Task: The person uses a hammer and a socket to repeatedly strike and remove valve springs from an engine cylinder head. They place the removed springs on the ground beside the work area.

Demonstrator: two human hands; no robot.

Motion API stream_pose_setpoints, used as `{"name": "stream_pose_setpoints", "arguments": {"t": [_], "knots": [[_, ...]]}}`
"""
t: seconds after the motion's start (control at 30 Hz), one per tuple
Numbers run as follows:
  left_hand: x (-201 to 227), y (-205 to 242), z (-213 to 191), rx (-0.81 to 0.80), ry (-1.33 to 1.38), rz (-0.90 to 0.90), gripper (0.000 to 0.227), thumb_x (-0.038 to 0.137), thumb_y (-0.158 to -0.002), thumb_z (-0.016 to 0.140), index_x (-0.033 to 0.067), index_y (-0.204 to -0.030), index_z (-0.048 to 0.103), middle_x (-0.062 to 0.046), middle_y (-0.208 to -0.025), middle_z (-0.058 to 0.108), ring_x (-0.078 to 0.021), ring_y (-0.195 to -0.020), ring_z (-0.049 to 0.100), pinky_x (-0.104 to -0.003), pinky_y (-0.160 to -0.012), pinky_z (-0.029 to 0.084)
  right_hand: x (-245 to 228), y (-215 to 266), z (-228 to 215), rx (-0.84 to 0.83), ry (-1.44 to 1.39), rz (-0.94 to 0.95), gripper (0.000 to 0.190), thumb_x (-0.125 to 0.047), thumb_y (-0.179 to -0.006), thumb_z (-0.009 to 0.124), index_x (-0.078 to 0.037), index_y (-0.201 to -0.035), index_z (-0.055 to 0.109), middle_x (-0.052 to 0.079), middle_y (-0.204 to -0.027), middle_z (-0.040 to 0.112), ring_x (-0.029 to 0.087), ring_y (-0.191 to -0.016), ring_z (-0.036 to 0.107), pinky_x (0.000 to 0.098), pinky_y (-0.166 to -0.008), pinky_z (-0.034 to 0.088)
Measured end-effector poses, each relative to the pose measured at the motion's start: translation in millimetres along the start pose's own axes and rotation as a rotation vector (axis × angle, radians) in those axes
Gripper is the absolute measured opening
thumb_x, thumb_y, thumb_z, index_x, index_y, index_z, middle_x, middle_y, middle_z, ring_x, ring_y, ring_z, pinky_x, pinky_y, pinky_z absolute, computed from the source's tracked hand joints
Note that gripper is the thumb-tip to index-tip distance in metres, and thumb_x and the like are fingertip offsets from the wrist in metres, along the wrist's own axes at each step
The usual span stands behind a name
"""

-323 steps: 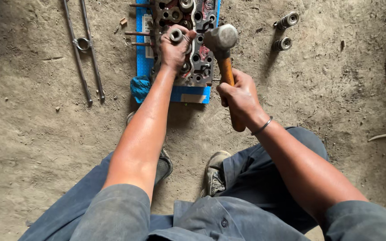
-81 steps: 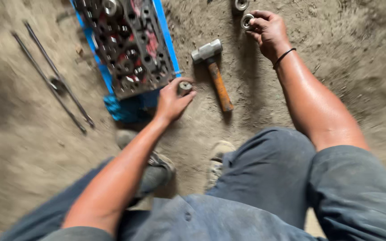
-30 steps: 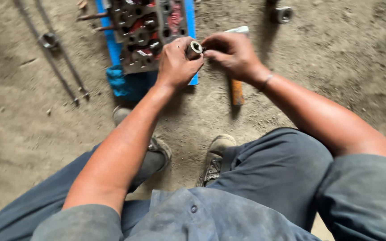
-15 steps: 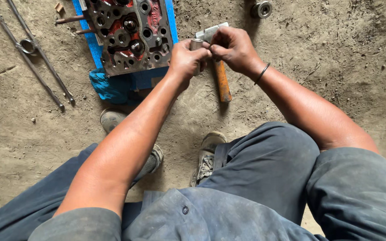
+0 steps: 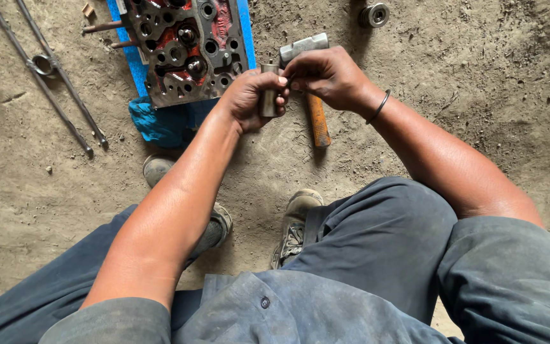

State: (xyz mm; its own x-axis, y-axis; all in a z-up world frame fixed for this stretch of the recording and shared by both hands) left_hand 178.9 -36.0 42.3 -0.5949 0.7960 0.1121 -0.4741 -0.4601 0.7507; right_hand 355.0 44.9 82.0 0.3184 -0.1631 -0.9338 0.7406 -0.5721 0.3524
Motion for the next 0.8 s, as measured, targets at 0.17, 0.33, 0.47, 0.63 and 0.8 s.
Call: {"name": "stream_pose_setpoints", "arguments": {"t": [0.17,0.33,0.47,0.63,0.8], "knots": [[-10.2,-5.0,8.3,0.067,0.02,-0.011,0.023,0.008,-0.086,0.076,0.0019,-0.101,0.059,-0.007,-0.081,0.068,-0.0136,-0.064,0.065,-0.028,-0.06,0.056,-2.6,10.7,-4.3,0.06,0.174,-0.006,0.013,-0.006,-0.094,0.079,-0.002,-0.103,0.071,0.007,-0.092,0.075,0.013,-0.083,0.073,0.029,-0.075,0.06],[-15.2,-17.9,17.3,0.125,0.029,0.012,0.023,0.01,-0.087,0.076,-0.0001,-0.101,0.06,-0.008,-0.082,0.069,-0.0125,-0.063,0.066,-0.026,-0.057,0.056,20.4,19.5,-14.5,0.127,0.281,-0.054,0.009,-0.007,-0.097,0.078,-0.003,-0.097,0.07,0.007,-0.087,0.073,0.015,-0.076,0.071,0.0294,-0.069,0.059],[-13.9,-23.2,11.5,0.236,-0.076,0.089,0.023,0.01,-0.087,0.078,0.0012,-0.098,0.061,-0.009,-0.081,0.07,-0.0125,-0.064,0.067,-0.026,-0.057,0.057,54.5,23.0,-61.7,0.35,0.662,-0.14,0.009,0.001,-0.1,0.072,-0.007,-0.097,0.072,0.009,-0.09,0.073,0.018,-0.075,0.07,0.0311,-0.068,0.059],[-11.0,-20.7,-5.3,0.363,-0.354,0.225,0.021,0.014,-0.082,0.079,0.0057,-0.091,0.061,-0.006,-0.075,0.067,-0.011,-0.058,0.063,-0.027,-0.052,0.054,98.2,43.3,-115.5,0.561,0.897,0.001,0.012,0.002,-0.101,0.071,-0.008,-0.095,0.072,0.008,-0.089,0.074,0.021,-0.078,0.073,0.0336,-0.068,0.06],[15.5,-8.3,-10.5,0.506,-1.016,0.707,0.02,0.022,-0.09,0.079,0.0062,-0.089,0.066,-0.003,-0.077,0.071,-0.0143,-0.065,0.067,-0.034,-0.06,0.056,111.5,44.8,-108.9,0.516,0.98,-0.114,0.008,0.003,-0.101,0.07,-0.004,-0.101,0.072,0.013,-0.097,0.073,0.03,-0.086,0.07,0.0406,-0.074,0.057]]}}
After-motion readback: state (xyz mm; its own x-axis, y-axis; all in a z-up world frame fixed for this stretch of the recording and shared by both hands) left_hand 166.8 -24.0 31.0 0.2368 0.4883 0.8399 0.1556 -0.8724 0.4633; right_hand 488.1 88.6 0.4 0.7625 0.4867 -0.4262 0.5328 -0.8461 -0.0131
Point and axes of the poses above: each hand's wrist, its own y-axis away from the middle knuckle, its own z-axis out of the palm, x = y × z, the point moved 3 cm from there along -y, towards the middle knuckle
